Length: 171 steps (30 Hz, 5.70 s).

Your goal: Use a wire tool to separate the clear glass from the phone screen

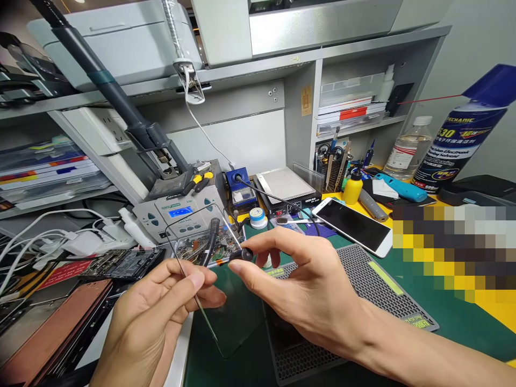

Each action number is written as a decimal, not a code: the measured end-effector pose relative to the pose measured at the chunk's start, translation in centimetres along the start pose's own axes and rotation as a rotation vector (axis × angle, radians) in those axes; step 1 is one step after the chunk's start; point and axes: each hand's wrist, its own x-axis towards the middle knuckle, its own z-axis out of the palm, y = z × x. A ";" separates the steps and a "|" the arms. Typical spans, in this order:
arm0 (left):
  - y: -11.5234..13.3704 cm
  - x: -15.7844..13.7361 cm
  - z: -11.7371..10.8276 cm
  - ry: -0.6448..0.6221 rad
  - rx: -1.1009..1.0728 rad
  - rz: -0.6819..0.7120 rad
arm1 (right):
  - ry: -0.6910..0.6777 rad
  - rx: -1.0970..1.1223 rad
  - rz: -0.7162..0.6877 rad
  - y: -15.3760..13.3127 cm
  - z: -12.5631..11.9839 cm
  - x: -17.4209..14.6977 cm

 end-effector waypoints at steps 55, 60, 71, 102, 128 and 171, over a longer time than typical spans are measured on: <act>-0.4 0.4 -0.8 0.045 -0.004 0.031 | 0.017 -0.111 -0.035 -0.2 -1.9 0.7; -0.4 0.4 -0.8 0.059 -0.018 0.025 | 0.026 -0.099 -0.033 -0.2 -1.9 0.8; -0.3 0.8 -0.8 0.064 -0.082 -0.015 | -0.007 -0.090 0.140 -0.3 -2.4 1.3; 0.2 0.8 -0.9 -0.011 -0.128 0.025 | -0.238 -0.343 0.237 2.6 -3.8 3.2; 0.0 1.3 -0.7 0.210 -0.071 0.079 | -0.283 -0.480 0.059 3.5 -2.4 2.5; -0.3 1.8 -1.0 0.125 -0.263 0.011 | -0.361 -0.543 0.136 4.8 -2.1 3.0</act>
